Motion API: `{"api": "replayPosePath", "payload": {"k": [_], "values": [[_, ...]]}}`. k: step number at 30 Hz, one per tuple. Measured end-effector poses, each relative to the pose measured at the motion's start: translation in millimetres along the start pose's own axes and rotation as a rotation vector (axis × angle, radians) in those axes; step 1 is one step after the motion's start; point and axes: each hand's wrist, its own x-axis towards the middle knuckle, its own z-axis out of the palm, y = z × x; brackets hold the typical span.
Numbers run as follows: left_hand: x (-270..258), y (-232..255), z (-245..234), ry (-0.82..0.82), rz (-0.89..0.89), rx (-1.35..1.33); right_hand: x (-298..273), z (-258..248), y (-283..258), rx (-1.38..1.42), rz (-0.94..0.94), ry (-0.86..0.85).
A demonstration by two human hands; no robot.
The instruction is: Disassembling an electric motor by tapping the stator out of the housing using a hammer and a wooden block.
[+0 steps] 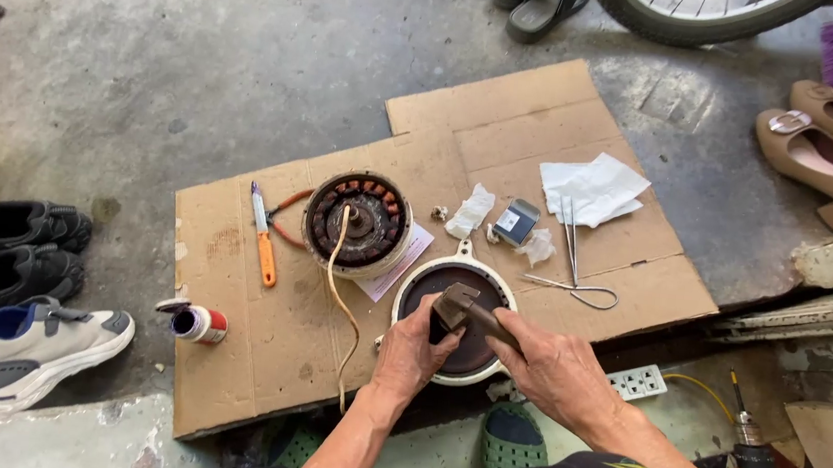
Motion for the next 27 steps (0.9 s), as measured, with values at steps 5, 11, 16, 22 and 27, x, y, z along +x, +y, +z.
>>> {"api": "replayPosePath", "payload": {"k": [5, 11, 16, 22, 27], "values": [[-5, -16, 12, 0.084, 0.062, 0.060, 0, 4, -9, 0.112, 0.137, -0.105], [-3, 0, 4, 0.023, -0.093, 0.025, -1, -12, -10, -0.078, 0.183, -0.173], [-53, 62, -68, 0.430, -0.396, -0.257, -27, -23, 64, -0.238, 0.417, 0.049], [-82, -72, -100, 0.792, -0.770, -0.025, -35, 11, 192, -0.608, 0.470, 0.241], [-88, -122, -95, 0.751, -1.001, 0.071, -23, 50, 106, -0.565, 0.013, 0.410]]}}
